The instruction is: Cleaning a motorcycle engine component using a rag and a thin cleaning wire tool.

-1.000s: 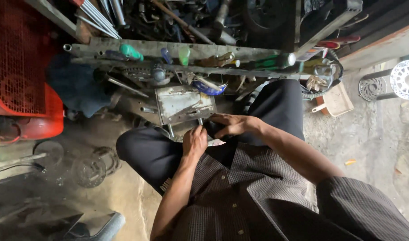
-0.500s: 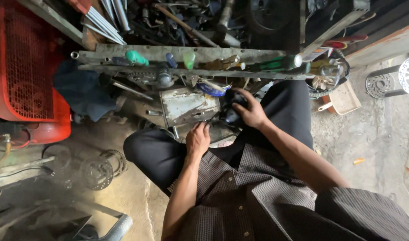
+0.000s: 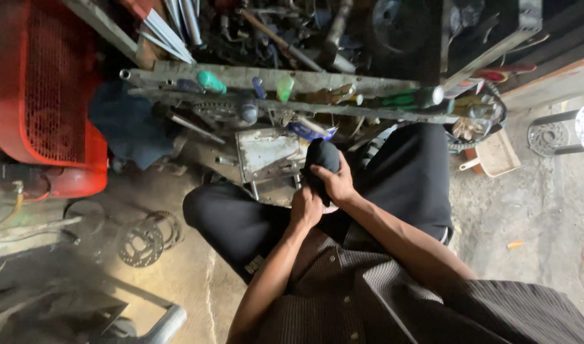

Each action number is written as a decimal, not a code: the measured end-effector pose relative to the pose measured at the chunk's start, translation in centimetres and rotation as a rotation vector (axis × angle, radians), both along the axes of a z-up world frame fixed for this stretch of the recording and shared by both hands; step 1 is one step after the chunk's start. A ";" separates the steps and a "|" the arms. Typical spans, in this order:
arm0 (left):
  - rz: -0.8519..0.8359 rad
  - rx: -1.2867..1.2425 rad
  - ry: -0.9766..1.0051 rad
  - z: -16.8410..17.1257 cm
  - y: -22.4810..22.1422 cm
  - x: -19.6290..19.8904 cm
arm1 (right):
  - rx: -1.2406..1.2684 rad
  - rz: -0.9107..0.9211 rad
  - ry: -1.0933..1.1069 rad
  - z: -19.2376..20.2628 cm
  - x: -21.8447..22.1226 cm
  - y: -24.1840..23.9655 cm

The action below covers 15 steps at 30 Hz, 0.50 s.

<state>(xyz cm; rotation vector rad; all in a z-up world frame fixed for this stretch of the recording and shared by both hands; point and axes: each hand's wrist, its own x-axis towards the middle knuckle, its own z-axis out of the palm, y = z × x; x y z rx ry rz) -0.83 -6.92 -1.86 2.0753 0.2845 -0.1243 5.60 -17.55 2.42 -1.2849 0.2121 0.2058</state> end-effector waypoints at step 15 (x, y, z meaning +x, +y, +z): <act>-0.246 0.200 0.104 0.3 3.3 -0.6 | -0.820 0.740 -0.612 1.7 2.5 -6.9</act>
